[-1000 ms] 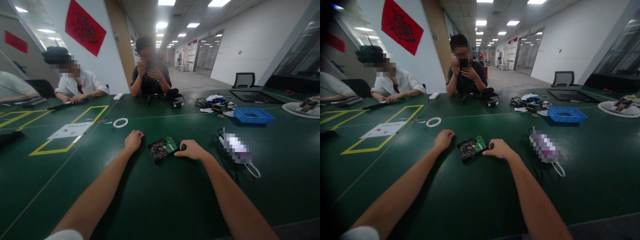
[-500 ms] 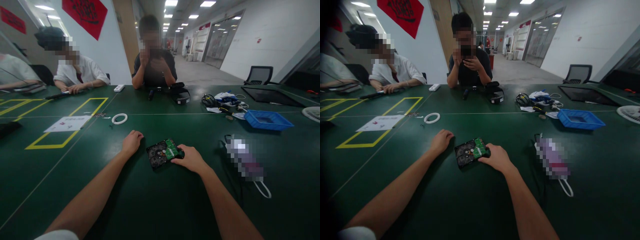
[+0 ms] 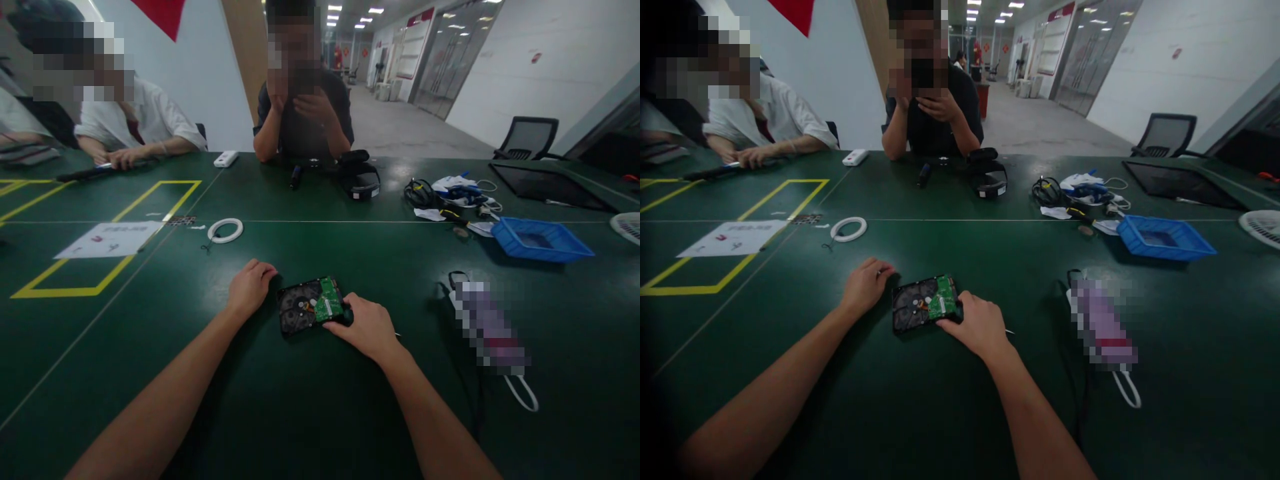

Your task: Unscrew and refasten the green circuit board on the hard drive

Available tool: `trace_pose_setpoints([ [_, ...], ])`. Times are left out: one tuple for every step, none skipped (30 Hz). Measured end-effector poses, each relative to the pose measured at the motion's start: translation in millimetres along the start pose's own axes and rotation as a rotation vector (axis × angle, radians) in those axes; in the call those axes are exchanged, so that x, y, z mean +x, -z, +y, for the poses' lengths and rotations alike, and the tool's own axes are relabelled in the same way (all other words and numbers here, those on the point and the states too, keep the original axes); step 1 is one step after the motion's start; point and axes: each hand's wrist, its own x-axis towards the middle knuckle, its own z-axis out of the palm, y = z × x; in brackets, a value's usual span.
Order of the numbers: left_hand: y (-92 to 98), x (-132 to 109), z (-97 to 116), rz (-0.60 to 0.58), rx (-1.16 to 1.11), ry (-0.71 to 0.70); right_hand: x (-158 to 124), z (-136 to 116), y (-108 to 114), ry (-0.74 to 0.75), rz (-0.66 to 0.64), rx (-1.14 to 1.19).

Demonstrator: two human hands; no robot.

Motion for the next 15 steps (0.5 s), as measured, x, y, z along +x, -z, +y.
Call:
trace_pose_setpoints([
  [-0.1,0,0,0.0,-0.002,0.001,2,-1,-2,0.003,0.007,-0.006],
  [-0.3,1,0,0.0,-0.004,-0.001,3,-2,-3,0.003,0.012,-0.01],
  [-0.5,1,0,0.0,-0.007,-0.004,4,-3,-5,0.0,0.017,-0.013],
  [-0.7,2,1,-0.001,-0.011,-0.009,5,-4,-7,-0.002,0.022,-0.013],
  [-0.8,2,1,-0.004,-0.015,-0.014,5,-5,-8,-0.006,0.028,-0.012],
  [-0.9,3,1,-0.009,-0.018,-0.018,5,-5,-10,-0.009,0.033,-0.012],
  [-0.8,4,1,-0.013,-0.021,-0.022,5,-5,-11,-0.012,0.038,-0.015],
  [-0.7,4,1,-0.018,-0.024,-0.025,5,-5,-11,-0.011,0.044,-0.021],
  [-0.5,4,2,-0.022,-0.027,-0.027,4,-5,-12,-0.006,0.049,-0.03],
  [-0.3,5,2,-0.022,-0.031,-0.027,4,-4,-13,-0.001,0.054,-0.041],
  [-0.1,5,3,-0.019,-0.036,-0.025,4,-4,-13,0.005,0.059,-0.052],
  [0.2,5,3,-0.018,-0.043,-0.024,3,-4,-13,0.011,0.062,-0.06],
  [0.4,5,4,-0.019,-0.052,-0.024,3,-4,-13,0.014,0.064,-0.065],
  [0.7,5,4,-0.019,-0.062,-0.025,3,-4,-13,0.013,0.066,-0.068],
  [1.1,6,4,-0.017,-0.07,-0.026,3,-5,-13,0.01,0.068,-0.07],
])
